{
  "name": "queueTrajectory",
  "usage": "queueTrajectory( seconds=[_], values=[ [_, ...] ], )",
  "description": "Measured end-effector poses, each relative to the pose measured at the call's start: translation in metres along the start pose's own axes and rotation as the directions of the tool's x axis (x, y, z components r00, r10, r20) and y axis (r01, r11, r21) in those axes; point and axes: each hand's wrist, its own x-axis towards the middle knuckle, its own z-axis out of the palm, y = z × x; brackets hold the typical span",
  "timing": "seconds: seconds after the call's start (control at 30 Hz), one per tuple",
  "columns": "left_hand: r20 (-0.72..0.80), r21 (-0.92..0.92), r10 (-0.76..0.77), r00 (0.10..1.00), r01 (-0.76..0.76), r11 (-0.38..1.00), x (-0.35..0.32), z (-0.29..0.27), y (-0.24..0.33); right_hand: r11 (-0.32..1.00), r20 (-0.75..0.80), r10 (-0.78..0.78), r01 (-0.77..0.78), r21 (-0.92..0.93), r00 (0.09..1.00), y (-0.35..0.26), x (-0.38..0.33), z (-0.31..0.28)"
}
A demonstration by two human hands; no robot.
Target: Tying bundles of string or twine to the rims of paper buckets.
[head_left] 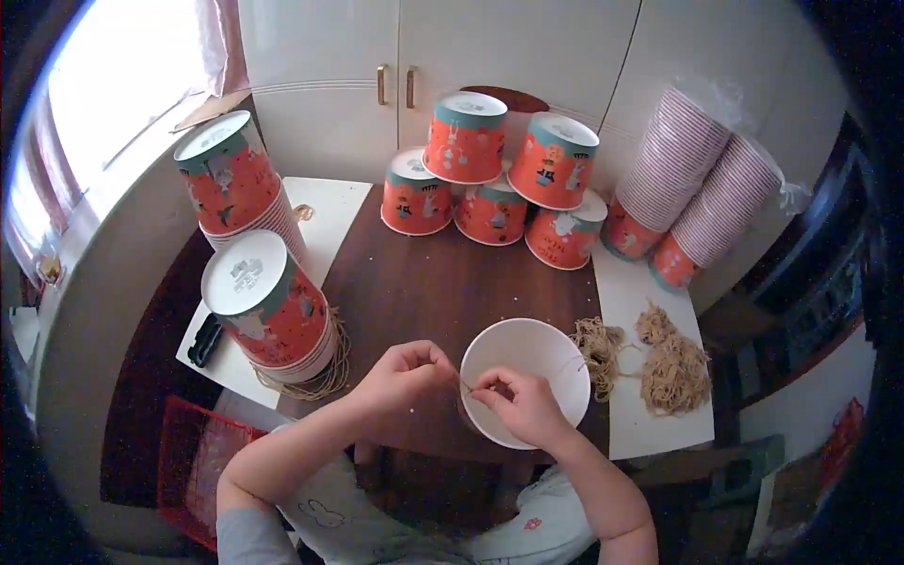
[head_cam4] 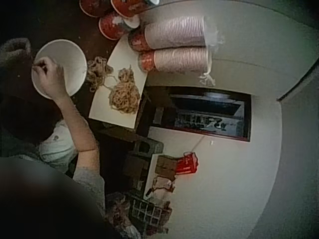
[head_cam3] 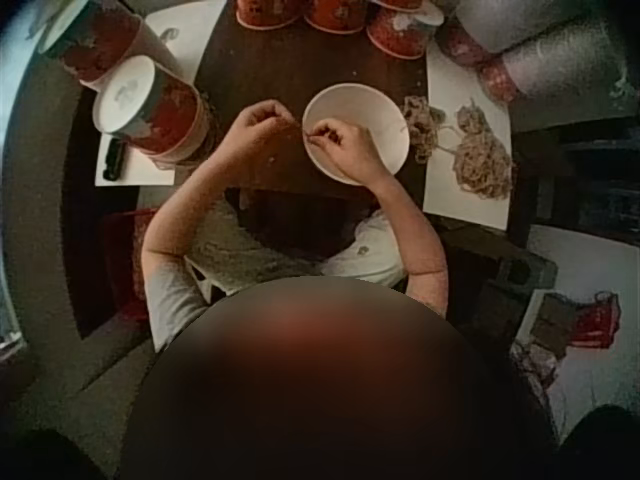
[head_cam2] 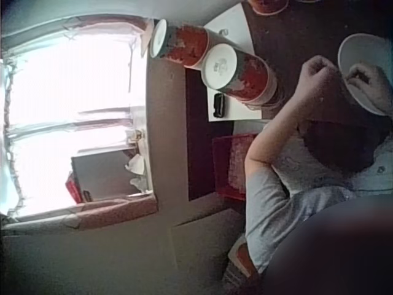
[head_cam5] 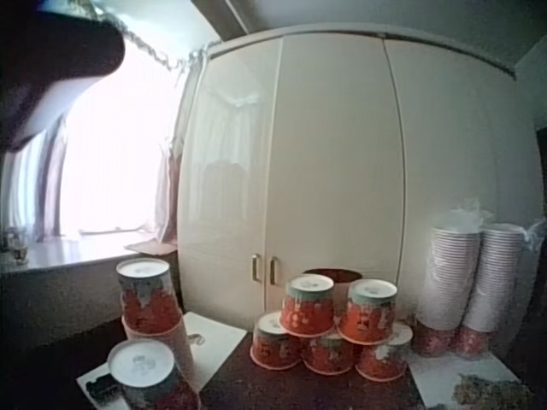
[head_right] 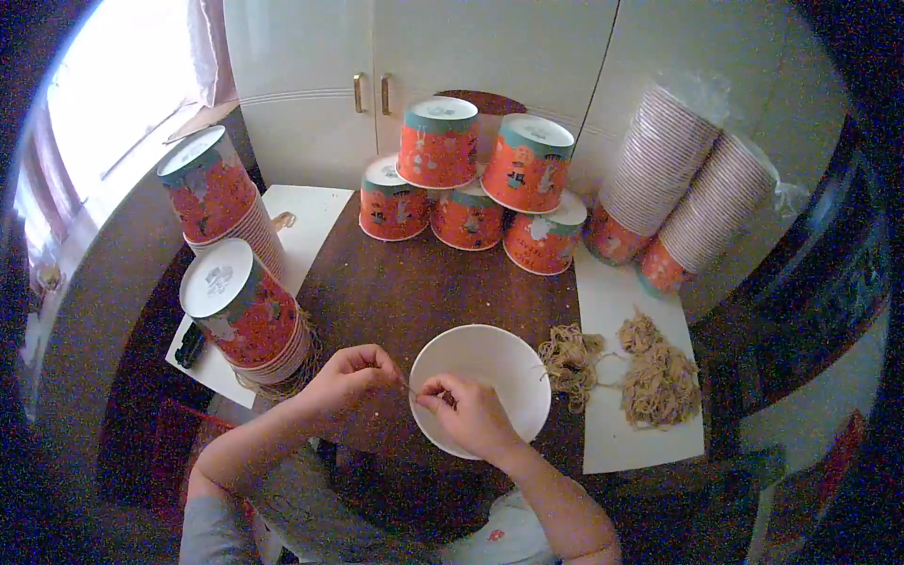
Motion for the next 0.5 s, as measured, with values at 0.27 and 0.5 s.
queueTrajectory(
  seconds=[0.27,0.5],
  values=[
    [0.119,0.161,0.019,0.993,-0.038,0.986,0.000,0.002,-0.001,0.953,0.017,0.098,-0.099,0.288,0.995,0.014,-0.001,0.003],
    [0.123,0.307,0.066,0.990,-0.101,0.947,-0.007,0.010,0.001,0.875,0.090,0.181,-0.202,0.439,0.979,0.005,-0.002,0.002]
  ],
)
